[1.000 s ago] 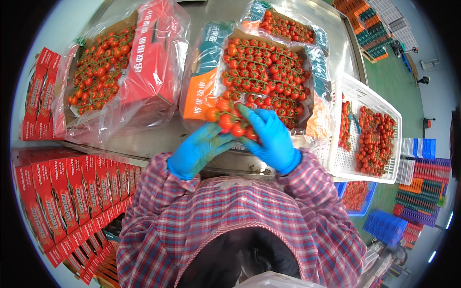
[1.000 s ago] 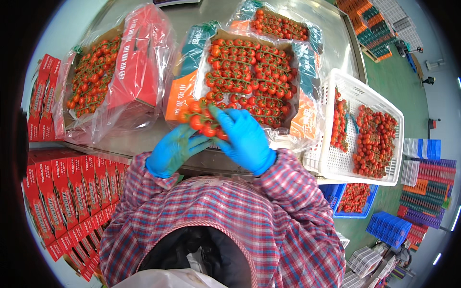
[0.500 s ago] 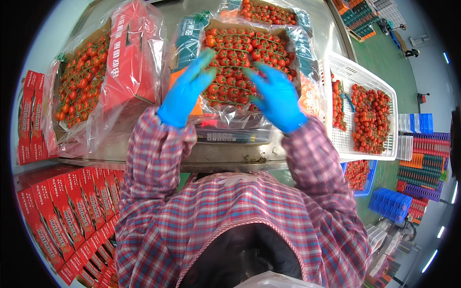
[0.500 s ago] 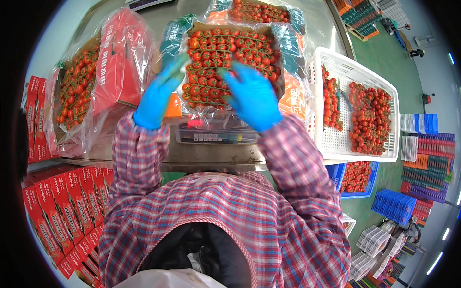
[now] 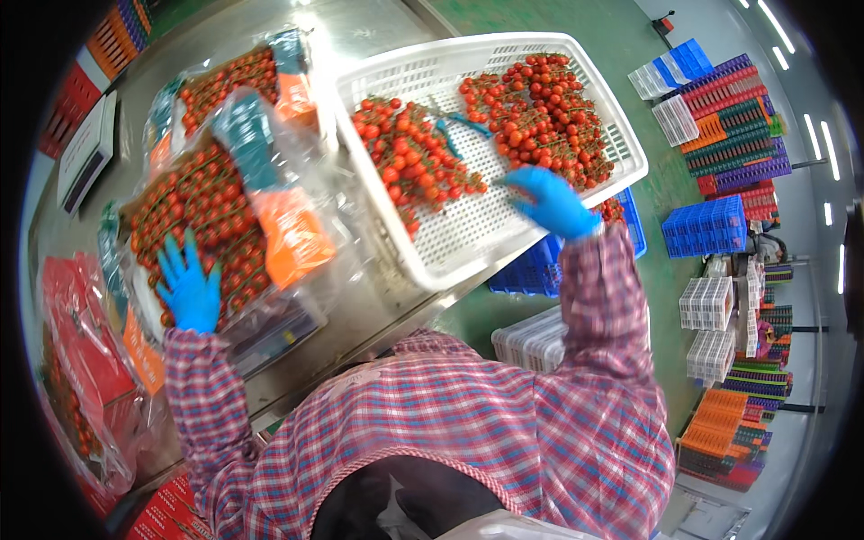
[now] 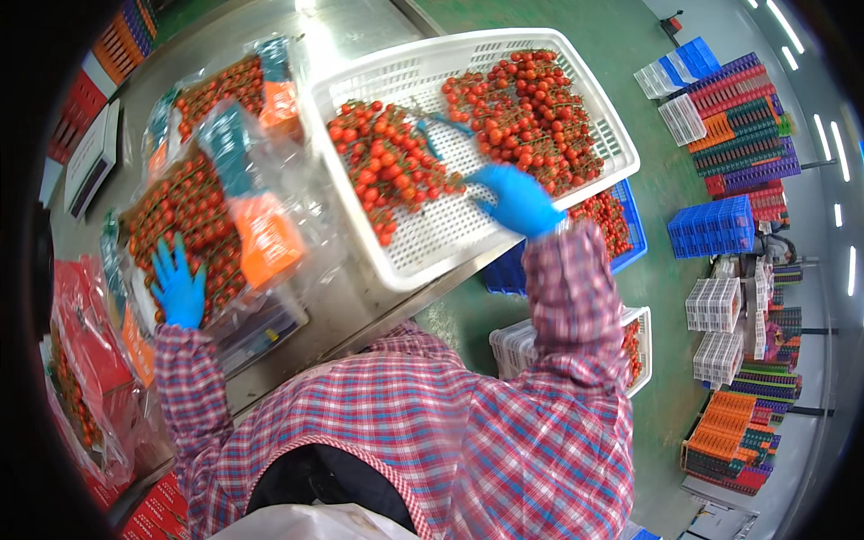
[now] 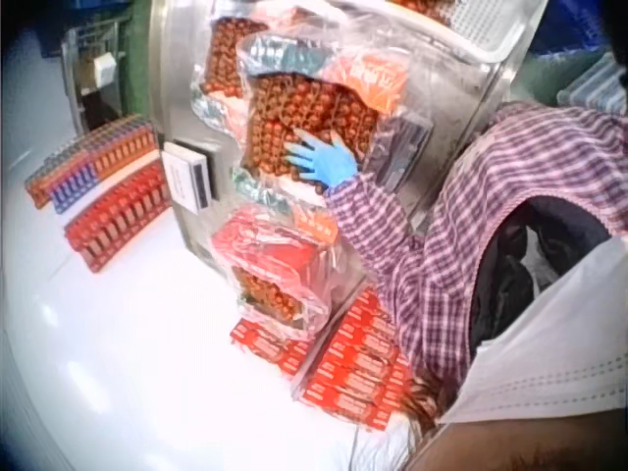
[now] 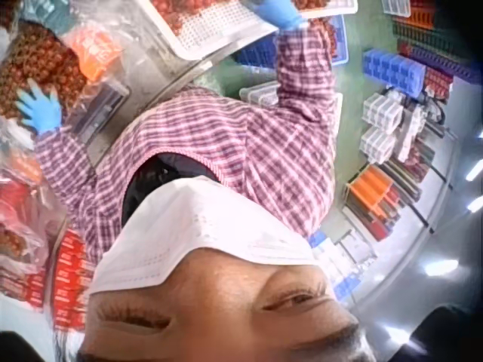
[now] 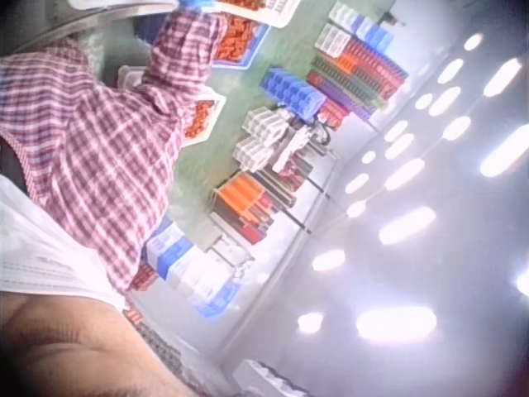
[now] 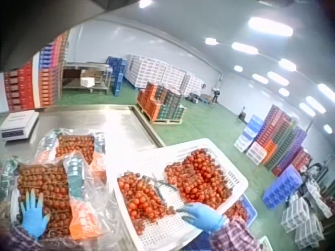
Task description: The person uses shears to cut cherry tomato clusters from larger vines in a white basket. They place the cut clusters into clear plastic bags, seal them, and set the bags aside. The person repeats this process with multiple clusters, occasionally moving the shears and adjusting the tomatoes in the basket.
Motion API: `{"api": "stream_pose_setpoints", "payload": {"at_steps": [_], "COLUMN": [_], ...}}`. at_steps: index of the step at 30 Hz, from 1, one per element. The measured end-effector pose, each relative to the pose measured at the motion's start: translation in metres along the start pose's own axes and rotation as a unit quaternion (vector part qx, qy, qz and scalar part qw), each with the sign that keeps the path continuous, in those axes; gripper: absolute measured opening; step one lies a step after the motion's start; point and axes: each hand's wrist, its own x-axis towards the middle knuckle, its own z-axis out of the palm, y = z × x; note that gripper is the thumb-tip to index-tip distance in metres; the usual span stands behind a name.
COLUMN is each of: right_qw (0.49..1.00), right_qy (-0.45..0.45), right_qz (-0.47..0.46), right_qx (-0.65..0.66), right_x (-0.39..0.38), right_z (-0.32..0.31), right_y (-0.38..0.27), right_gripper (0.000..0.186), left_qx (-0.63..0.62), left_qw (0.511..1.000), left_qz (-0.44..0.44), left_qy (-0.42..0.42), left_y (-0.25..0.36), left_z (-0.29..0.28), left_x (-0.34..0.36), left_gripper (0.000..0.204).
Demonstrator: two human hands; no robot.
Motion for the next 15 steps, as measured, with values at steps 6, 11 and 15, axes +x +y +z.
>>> {"api": "stream_pose_setpoints", "payload": {"at_steps": [6,11,15], "right_qw": [0.9,0.963,0.921], "right_qy": [-0.185,-0.197,0.012], "right_qz": [-0.008,0.033,0.137], "right_qx": [-0.394,-0.184,0.364], "right_x": [0.12,0.141,0.073], "right_z": [-0.023,-0.039,-0.085], "right_y": [0.17,0.229,0.261], "right_gripper": [0.063,0.061,0.053], "left_qx": [-0.129,-0.382,-0.402], "left_qw": [0.991,0.869,0.751], "left_qz": [0.028,0.313,0.521], "left_qy": [-0.004,0.01,-0.057], "left_y": [0.055,0.238,0.432], "left_z": [-0.099,-0.152,-0.124], "left_x": [0.018,0.035,0.083], "left_gripper": [0.067,0.051,0.04]}}
